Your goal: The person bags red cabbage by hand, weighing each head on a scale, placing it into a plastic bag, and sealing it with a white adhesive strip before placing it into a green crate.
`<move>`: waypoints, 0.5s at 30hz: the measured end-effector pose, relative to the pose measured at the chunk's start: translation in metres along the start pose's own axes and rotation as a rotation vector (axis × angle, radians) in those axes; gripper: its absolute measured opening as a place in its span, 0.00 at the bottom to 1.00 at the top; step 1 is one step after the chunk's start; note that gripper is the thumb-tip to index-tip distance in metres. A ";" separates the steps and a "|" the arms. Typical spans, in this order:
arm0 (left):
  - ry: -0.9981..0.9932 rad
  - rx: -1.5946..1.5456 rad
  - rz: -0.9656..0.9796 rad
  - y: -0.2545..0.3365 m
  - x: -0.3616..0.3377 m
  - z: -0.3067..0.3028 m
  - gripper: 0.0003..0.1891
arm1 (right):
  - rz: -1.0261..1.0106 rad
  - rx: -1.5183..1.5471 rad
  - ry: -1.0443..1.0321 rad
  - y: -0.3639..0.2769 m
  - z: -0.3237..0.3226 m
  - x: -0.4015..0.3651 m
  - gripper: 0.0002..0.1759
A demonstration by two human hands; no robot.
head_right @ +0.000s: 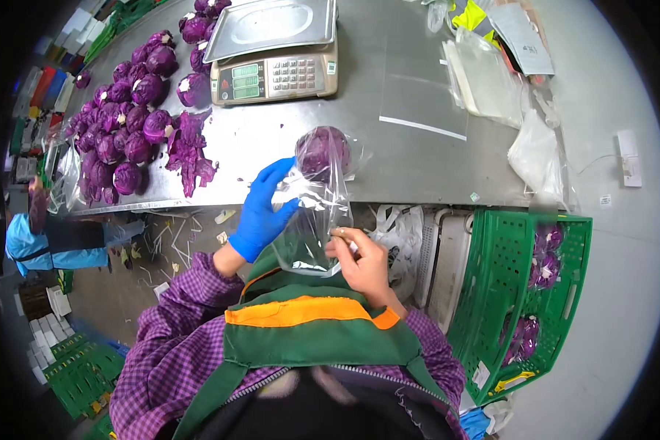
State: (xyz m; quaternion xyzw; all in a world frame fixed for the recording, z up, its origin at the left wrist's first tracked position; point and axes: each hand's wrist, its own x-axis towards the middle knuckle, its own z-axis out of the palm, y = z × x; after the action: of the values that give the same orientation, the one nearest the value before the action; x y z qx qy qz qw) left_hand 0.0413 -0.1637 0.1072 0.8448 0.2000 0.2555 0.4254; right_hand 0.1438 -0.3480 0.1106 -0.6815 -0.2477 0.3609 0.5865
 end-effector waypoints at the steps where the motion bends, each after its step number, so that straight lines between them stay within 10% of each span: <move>1: 0.058 0.092 -0.147 -0.006 -0.015 0.003 0.25 | 0.068 0.011 0.053 0.000 -0.004 -0.009 0.06; 4: 0.014 -0.015 -0.482 -0.045 -0.056 0.000 0.21 | 0.068 -0.125 0.060 0.017 -0.022 -0.028 0.06; 6: -0.202 -0.577 -1.135 -0.024 -0.059 -0.018 0.17 | 0.097 -0.126 0.052 0.020 -0.031 -0.037 0.07; 10: -0.055 -0.739 -1.081 -0.014 -0.073 -0.031 0.13 | 0.237 -0.068 0.099 0.031 -0.049 -0.052 0.08; 12: -0.060 -0.854 -1.078 0.001 -0.077 -0.031 0.14 | 0.196 -0.659 -0.049 0.014 -0.064 -0.050 0.12; 15: -0.201 -0.984 -1.055 0.025 -0.075 -0.023 0.15 | -0.453 -0.976 0.165 -0.016 -0.063 -0.040 0.16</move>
State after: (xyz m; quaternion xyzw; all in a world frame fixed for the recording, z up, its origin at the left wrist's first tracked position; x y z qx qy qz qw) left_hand -0.0293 -0.2052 0.1201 0.3663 0.4027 -0.0024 0.8388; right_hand 0.1699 -0.4145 0.1375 -0.8303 -0.4802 0.0139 0.2826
